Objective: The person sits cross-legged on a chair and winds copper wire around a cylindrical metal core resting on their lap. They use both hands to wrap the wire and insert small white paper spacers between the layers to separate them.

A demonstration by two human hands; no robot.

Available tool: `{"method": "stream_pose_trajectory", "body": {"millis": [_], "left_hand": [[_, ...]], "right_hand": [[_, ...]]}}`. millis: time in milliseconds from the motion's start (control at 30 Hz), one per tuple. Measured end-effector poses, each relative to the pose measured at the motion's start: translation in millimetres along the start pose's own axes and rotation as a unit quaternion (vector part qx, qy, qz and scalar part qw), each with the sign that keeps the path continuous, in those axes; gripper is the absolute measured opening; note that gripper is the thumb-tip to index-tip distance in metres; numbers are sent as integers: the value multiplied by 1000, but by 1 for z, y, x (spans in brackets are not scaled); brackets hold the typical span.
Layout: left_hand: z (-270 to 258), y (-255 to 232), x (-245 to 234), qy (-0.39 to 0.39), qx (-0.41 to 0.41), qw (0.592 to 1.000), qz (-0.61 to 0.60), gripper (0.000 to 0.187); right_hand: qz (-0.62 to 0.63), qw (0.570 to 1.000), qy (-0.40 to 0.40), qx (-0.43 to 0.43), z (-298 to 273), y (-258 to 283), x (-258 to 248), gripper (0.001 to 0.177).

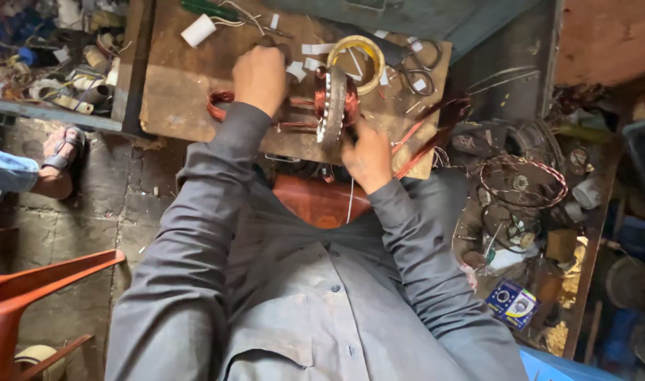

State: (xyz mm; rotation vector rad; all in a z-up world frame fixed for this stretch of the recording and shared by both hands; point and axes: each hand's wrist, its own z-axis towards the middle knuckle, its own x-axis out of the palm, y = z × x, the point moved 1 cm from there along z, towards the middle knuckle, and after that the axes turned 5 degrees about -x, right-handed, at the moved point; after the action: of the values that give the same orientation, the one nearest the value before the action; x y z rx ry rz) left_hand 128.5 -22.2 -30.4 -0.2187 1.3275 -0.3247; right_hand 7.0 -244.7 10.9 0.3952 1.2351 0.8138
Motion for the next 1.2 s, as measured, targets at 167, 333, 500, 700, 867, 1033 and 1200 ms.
{"method": "stream_pose_trajectory", "body": {"millis": [167, 333, 500, 700, 867, 1033, 1200], "left_hand": [[3, 5, 10, -16, -108, 991, -79, 13], [-1, 3, -10, -2, -92, 989, -118, 28], [-25, -17, -65, -35, -68, 961, -267, 25], [-130, -85, -151, -104, 22, 921, -375, 15], [-178, -120, -152, 84, -74, 876, -470, 19], [-187, -123, -117, 189, -236, 687, -660, 22], [-198, -123, -95, 225, -220, 692, -649, 30]], "right_hand": [[16, 999, -32, -19, -10, 9, -17, 24], [93, 990, -110, 6, -35, 23, -50, 16], [249, 954, -126, 107, -63, 36, -66, 13], [211, 968, -128, 35, -87, 82, -75, 18], [134, 982, -119, -63, -91, 100, -71, 32], [169, 981, -96, 14, -94, 86, -69, 28], [197, 977, -71, 46, -99, 60, -74, 28]]}}
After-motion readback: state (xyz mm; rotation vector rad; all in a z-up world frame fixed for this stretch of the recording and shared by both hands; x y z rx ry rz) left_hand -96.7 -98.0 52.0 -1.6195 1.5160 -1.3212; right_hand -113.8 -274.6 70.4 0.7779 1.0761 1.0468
